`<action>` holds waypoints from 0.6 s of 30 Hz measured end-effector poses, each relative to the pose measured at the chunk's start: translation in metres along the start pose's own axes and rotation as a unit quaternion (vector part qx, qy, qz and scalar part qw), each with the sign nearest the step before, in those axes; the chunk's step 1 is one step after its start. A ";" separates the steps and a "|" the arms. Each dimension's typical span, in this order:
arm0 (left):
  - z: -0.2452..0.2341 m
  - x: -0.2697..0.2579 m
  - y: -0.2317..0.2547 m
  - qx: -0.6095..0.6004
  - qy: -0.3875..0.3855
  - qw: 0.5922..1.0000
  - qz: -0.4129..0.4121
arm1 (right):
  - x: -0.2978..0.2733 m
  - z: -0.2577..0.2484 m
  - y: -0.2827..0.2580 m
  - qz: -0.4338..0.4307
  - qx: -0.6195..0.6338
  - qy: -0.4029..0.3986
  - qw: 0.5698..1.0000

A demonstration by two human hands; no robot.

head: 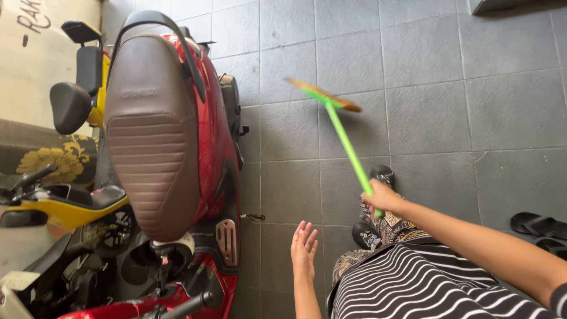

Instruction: The person sweeps debris from a tiled floor out through a doorway using a broom and then continues sweeping different tiled surfaces in the house.

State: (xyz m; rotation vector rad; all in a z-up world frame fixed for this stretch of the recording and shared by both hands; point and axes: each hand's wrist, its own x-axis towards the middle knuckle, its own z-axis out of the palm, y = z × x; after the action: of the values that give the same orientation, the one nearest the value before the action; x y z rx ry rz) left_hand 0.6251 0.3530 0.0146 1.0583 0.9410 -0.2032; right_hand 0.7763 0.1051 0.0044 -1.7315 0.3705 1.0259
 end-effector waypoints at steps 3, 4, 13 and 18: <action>0.019 0.016 0.017 0.008 -0.006 1.000 -0.006 | -0.040 -0.003 -0.008 0.149 0.198 -0.168 0.954; 0.025 0.022 0.024 0.007 -0.004 1.000 0.000 | -0.038 -0.005 -0.007 0.172 0.259 -0.208 0.927; 0.114 0.065 0.090 0.000 -0.011 1.000 0.009 | 0.083 -0.061 -0.003 0.321 0.413 -0.256 0.813; 0.153 0.084 0.114 -0.013 -0.011 1.000 0.017 | 0.132 -0.171 -0.006 0.328 0.480 -0.149 0.800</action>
State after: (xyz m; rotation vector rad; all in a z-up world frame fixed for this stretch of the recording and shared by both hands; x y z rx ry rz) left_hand 0.8261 0.3103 0.0511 1.0460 0.9040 -0.1745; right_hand 0.9362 -0.0141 -0.0790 -0.4852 1.1116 1.2439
